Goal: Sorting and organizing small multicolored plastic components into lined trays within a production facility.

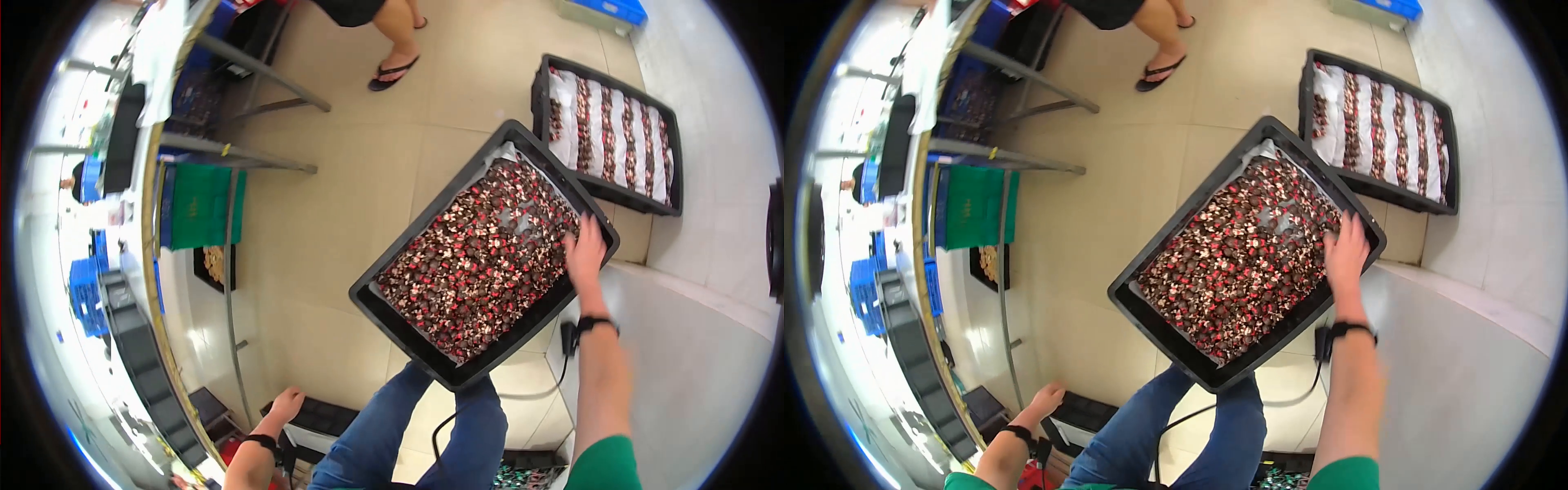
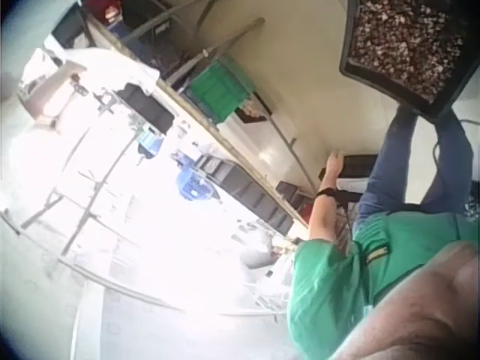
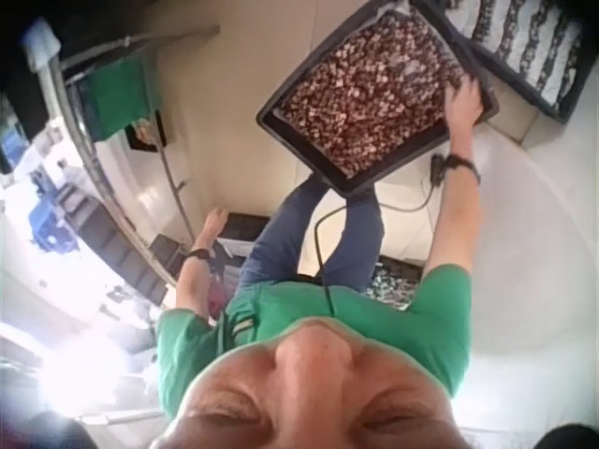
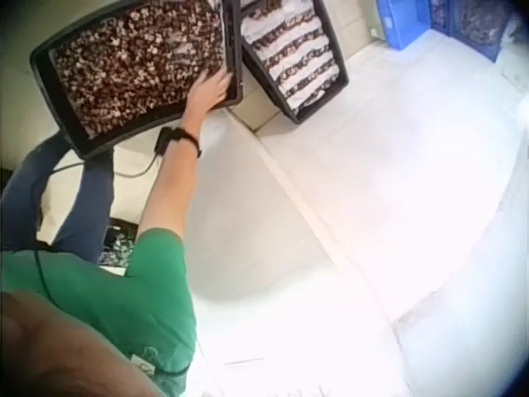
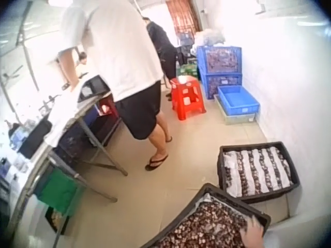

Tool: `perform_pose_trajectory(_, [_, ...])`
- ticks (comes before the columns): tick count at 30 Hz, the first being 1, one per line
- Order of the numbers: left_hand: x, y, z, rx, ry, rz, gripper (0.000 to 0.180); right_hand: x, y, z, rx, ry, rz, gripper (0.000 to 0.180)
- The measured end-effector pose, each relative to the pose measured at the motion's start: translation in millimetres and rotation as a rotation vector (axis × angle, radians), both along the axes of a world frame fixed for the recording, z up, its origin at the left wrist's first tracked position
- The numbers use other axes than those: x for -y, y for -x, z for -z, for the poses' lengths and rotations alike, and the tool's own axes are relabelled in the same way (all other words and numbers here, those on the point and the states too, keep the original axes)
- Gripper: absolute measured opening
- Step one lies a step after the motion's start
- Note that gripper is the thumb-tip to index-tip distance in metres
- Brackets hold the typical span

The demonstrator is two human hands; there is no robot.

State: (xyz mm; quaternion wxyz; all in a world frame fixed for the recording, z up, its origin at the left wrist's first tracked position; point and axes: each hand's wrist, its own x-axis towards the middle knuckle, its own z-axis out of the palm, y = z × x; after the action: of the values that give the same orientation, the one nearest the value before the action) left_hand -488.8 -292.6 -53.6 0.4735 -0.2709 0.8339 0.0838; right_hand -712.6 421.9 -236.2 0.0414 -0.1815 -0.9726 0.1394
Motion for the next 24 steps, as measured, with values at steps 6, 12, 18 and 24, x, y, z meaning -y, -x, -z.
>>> perform_pose_trajectory(6, [-7,-81,-96,0.104,-0.028,-0.287,0.048,96,-293,-62,0.616,0.535,-0.244,0.056])
perform_pose_trajectory(12, [-39,2,-131,-0.085,-0.325,0.185,0.044,36,-456,-133,1.128,0.655,-0.482,0.048])
perform_pose_trajectory(18, [-27,189,-206,-0.922,-0.222,0.386,0.048,24,-408,-214,0.876,0.615,0.031,0.045])
perform_pose_trajectory(24, [64,333,-222,-1.365,0.125,0.442,0.06,162,-333,-231,0.724,0.864,0.209,0.048])
